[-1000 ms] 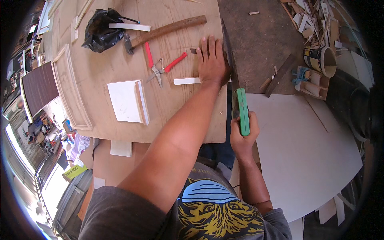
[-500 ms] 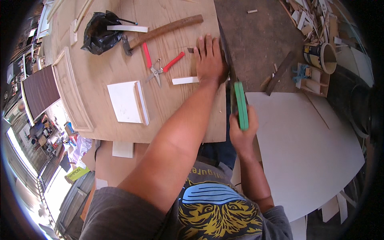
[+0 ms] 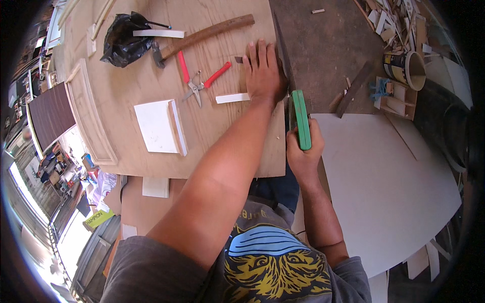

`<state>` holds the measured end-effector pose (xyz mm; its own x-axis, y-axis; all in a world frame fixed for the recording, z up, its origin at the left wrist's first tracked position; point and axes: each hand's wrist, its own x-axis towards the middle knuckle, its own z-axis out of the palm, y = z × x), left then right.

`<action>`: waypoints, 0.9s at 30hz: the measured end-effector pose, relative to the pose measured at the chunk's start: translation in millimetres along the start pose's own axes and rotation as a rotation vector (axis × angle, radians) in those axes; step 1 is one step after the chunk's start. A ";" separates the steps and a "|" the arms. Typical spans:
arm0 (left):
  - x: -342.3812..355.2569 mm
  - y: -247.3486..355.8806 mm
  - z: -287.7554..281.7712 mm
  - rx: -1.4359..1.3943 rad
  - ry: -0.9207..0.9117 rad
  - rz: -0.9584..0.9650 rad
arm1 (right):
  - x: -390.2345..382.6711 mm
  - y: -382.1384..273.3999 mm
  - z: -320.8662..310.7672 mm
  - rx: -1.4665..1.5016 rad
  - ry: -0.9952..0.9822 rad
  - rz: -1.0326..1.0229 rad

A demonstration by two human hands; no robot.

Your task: The person constructs a small wooden frame by measuring and cutting wood strips with a saw, using pliers to handle small pieces, and checking the fit against a white rectangular base before searching for more materials in a scrap pile.

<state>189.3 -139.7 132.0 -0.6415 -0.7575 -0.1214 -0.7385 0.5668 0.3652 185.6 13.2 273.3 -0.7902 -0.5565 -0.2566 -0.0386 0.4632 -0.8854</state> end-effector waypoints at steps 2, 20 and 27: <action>2.5 -4.1 2.1 0.019 -0.004 -0.011 | -17.6 0.4 -8.2 -0.026 0.018 -0.037; 1.7 -3.4 5.5 -0.004 0.022 -0.020 | -12.4 1.0 -6.6 0.061 0.012 0.097; 1.9 0.8 -4.1 0.007 -0.012 -0.017 | 12.9 -1.1 -0.7 -0.002 -0.037 0.103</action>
<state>188.3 -142.0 135.9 -0.6314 -0.7630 -0.1384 -0.7505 0.5563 0.3567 175.0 6.0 271.2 -0.7666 -0.5311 -0.3608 0.0406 0.5208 -0.8527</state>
